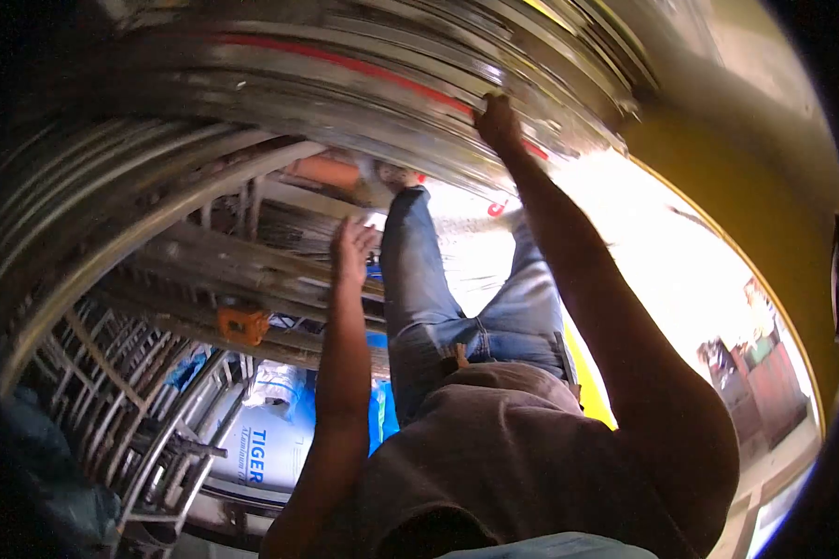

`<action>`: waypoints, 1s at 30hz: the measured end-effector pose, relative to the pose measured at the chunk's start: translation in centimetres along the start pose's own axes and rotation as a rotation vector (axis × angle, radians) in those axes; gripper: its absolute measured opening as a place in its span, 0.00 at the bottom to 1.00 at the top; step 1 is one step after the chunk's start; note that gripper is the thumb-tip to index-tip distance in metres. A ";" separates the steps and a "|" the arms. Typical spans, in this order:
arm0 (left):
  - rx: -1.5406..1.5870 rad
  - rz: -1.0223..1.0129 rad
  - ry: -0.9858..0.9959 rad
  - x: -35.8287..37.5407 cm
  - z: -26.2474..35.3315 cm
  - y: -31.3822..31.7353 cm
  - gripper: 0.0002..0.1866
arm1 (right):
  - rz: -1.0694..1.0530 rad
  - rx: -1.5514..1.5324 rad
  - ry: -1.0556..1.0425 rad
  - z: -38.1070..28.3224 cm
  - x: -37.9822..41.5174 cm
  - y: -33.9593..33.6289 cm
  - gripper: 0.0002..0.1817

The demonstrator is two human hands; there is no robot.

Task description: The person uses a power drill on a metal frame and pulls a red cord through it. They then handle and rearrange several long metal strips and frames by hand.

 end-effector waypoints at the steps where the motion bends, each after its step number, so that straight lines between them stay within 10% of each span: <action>1: -0.012 0.037 0.019 -0.1 0.6 1.0 0.30 | -0.085 -0.017 0.036 1.1 3.2 1.2 0.23; 6: 0.010 0.094 0.049 -5.5 0.7 4.9 0.35 | -0.440 -0.179 0.189 10.1 17.3 5.8 0.22; 12: 0.116 0.207 -0.183 -14.0 -6.1 11.9 0.45 | -0.291 -0.124 0.459 26.8 24.1 7.2 0.21; 20: 0.398 0.259 -0.272 -23.9 -14.3 14.0 0.53 | -0.250 0.103 0.214 40.9 19.1 6.1 0.34; 30: 0.181 0.022 0.045 -22.8 -12.7 22.3 0.45 | -0.175 0.152 0.229 44.1 13.5 10.7 0.16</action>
Point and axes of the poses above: each hand's wrist, its own x-axis away from the middle knuckle, its own y-axis out of the palm, z = x × y, the point moved 2 cm from there along -x, towards the middle knuckle, and after that the axes turned 15 degrees about -y, right-handed, at the moved point
